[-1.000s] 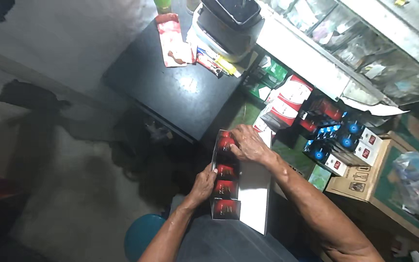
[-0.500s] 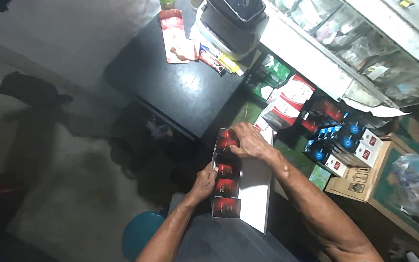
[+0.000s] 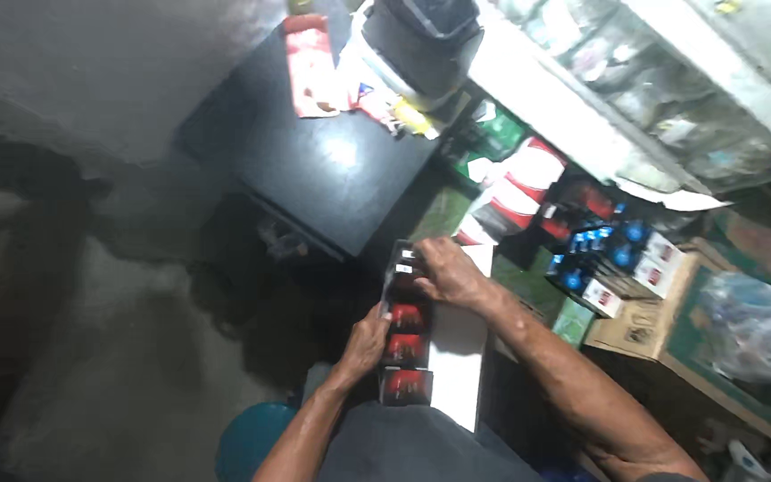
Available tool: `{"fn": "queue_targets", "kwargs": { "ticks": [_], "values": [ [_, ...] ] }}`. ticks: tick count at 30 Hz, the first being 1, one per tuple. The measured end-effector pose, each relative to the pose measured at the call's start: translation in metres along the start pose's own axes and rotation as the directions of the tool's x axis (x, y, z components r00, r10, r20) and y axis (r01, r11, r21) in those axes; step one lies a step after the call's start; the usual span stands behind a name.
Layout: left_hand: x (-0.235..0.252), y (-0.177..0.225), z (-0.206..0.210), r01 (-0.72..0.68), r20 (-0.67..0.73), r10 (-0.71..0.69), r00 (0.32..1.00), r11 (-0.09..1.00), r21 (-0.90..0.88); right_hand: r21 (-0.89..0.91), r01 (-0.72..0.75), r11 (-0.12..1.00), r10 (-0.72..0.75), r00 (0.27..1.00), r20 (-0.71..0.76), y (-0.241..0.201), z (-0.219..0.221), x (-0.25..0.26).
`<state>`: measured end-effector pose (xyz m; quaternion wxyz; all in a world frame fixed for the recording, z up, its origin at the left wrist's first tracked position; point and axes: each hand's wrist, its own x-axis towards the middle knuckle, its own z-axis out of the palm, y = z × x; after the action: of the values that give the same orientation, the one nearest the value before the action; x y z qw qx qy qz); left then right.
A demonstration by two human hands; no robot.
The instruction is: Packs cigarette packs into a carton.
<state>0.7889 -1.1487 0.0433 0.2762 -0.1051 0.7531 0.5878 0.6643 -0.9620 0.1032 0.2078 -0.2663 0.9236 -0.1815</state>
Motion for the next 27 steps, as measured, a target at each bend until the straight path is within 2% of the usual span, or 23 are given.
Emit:
{"fn": "queue_targets", "kwargs": {
  "ticks": [2,5,7,9,12,15,16,18,22,25,27],
  "values": [
    [0.001,0.001,0.004,0.007,-0.007,-0.007,1.000,1.000,0.024,0.007,0.022,1.000,-0.021,0.998,-0.066,-0.002,-0.003,-0.008],
    [0.000,0.003,0.007,0.022,-0.048,-0.019,0.999,0.997,0.069,0.200,0.121,0.972,-0.071,0.969,-0.237,-0.014,-0.037,-0.030],
    [-0.003,0.002,0.008,0.012,-0.076,-0.006,0.997,0.997,0.074,0.360,0.141,0.922,0.007,0.925,-0.380,-0.017,-0.076,-0.056],
    [-0.006,0.003,0.008,0.005,-0.095,0.001,0.995,0.998,0.059,0.423,0.055,0.904,0.146,0.891,-0.429,0.000,-0.110,-0.087],
    [-0.008,0.007,0.007,0.008,-0.116,-0.002,0.993,0.999,0.052,0.513,-0.123,0.849,0.335,0.877,-0.344,0.073,-0.101,-0.112],
    [-0.009,0.010,0.008,0.026,-0.125,-0.018,0.992,0.998,0.061,0.595,-0.323,0.736,0.460,0.884,-0.088,0.139,-0.040,-0.117],
    [-0.009,0.010,0.009,0.027,-0.128,-0.018,0.992,0.997,0.068,0.600,-0.386,0.701,0.497,0.868,-0.023,0.150,-0.023,-0.118],
    [-0.008,0.011,0.010,0.024,-0.134,-0.014,0.991,0.997,0.075,0.591,-0.432,0.682,0.538,0.843,-0.004,0.159,-0.004,-0.120],
    [-0.007,0.009,0.012,0.014,-0.138,-0.001,0.990,0.996,0.091,0.401,-0.455,0.795,0.533,0.840,-0.104,0.156,-0.006,-0.119],
    [-0.007,0.010,0.013,0.014,-0.140,-0.003,0.990,0.997,0.082,0.284,-0.485,0.827,0.537,0.830,-0.147,0.148,-0.009,-0.122],
    [-0.006,0.010,0.013,0.019,-0.143,-0.008,0.990,0.997,0.077,0.203,-0.531,0.823,0.559,0.822,-0.113,0.138,-0.005,-0.123]
  ]
}}
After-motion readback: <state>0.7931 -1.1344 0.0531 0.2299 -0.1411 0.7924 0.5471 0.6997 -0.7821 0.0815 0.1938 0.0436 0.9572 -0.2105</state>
